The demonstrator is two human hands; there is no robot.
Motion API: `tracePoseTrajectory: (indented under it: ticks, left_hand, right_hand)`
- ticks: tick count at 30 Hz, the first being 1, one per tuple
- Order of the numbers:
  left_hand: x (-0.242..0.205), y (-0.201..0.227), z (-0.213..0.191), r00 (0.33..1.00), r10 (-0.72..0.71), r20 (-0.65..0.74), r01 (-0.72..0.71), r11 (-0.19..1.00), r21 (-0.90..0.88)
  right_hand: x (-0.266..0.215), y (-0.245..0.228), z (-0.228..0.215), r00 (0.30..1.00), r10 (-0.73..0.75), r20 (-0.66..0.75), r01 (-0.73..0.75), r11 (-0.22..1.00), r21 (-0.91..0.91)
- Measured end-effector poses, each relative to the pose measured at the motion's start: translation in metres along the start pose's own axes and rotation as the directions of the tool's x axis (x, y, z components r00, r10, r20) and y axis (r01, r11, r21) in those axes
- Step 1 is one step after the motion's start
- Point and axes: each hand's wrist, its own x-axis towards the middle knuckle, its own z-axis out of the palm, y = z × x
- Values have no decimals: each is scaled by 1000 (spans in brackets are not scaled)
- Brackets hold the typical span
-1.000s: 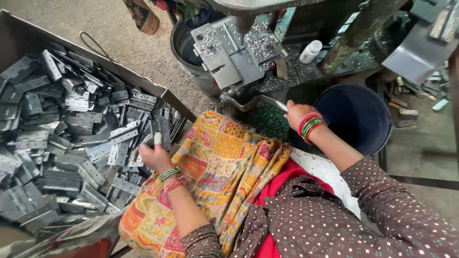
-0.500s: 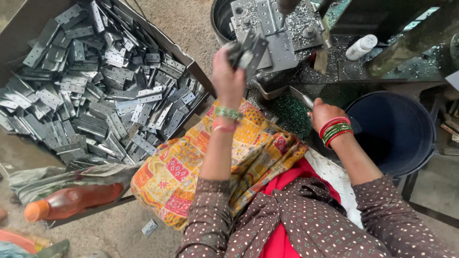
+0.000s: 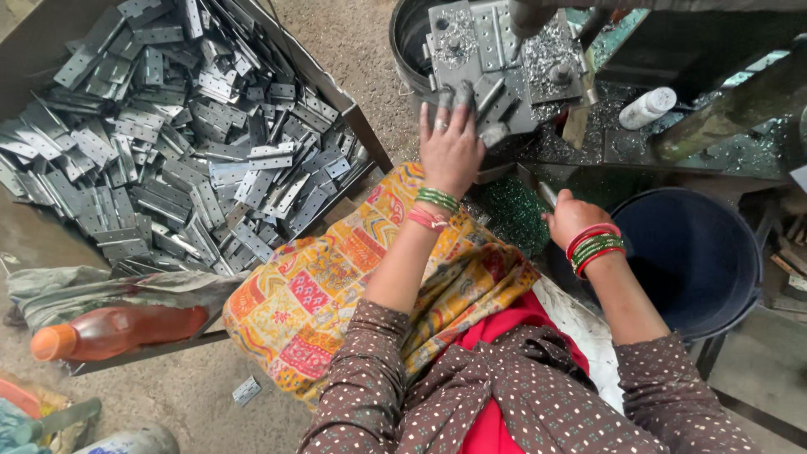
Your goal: The person operates a drill press to process small metal plates. They pick up plates from a nearby bin, position them under the drill, activate the machine, and then place the finished pieces back into the bin.
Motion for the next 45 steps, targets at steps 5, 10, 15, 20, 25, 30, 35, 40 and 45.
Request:
tracePoseTrajectory:
  ticks: [5,10,15,20,25,30,35,40,45]
  left_hand:
    - [-14,32,-4,993,117,-9,-117,989,-93]
    - [6,48,12,998,49,30,-46,995,-89]
    - [38,41,30,998,-12,59,17,997,-81]
    - [37,41,29,999,-2,39,5,995,-99]
    - [35,44,26,1000,-2,-25,0,995,-99]
    - [27,40,22,998,28,51,-22,994,-109]
    - [51,34,33,995,10,-94,-17,998,-65]
    - [66,34,50,997,-24,-80,13,989,-144]
    - [50,31,45,991,-4,-133,-12,993,-116]
  right_hand:
    - [14,11,5,997,-56,46,56,998,1]
    - [19,18,12,997,-70,44,70,998,7]
    - [20,20,19,996,-46,-79,44,999,-21]
    - [28,36,63,996,19,-90,-12,997,76]
    - [42,49,150,930,-83,-357,190,942,277]
    - [45,49,155,908,-165,-384,297,901,316]
    - [47,49,73,991,-48,-124,58,995,79]
    - [40,44,96,972,-57,-226,95,982,161]
    - [50,47,165,951,-27,-307,134,934,331]
